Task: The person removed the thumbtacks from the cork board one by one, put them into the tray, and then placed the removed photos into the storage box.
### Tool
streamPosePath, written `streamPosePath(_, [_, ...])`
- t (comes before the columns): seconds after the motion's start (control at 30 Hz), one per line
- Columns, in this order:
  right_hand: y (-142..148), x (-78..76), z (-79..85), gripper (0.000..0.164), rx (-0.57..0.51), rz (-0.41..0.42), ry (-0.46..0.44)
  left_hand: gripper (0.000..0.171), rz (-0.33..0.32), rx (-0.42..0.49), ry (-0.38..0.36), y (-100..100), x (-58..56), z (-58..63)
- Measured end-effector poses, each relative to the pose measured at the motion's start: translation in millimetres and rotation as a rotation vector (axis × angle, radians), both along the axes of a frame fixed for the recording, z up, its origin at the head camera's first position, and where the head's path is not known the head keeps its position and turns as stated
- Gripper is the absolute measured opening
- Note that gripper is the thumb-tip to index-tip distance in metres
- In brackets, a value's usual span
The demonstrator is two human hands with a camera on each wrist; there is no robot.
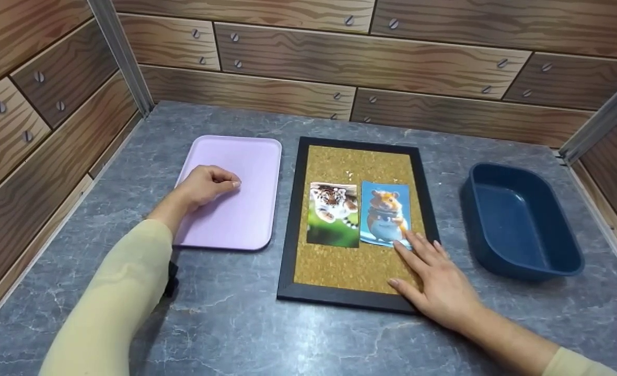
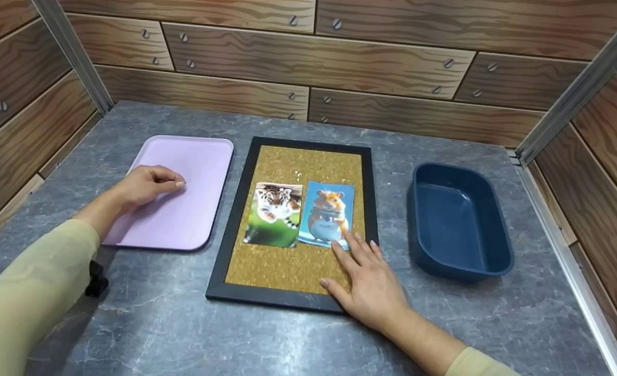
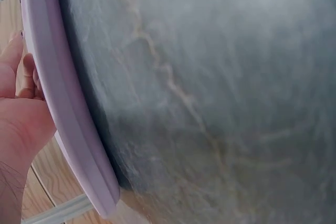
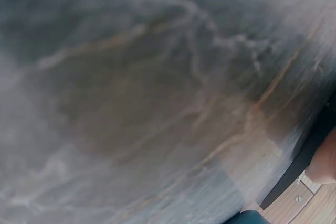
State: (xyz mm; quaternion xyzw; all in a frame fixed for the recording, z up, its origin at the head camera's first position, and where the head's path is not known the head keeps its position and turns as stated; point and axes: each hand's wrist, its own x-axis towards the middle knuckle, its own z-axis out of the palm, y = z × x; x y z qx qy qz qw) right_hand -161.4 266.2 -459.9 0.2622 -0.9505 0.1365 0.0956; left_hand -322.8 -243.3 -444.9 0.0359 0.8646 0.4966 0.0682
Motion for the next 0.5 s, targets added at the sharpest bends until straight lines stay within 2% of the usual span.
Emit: streamPosePath(0.5, [-0.3,-0.2,-0.1,0.072,-0.001,-0.004,0.008,0.021,-0.038,-0.034,0.043,1.3,0.7,-1.9])
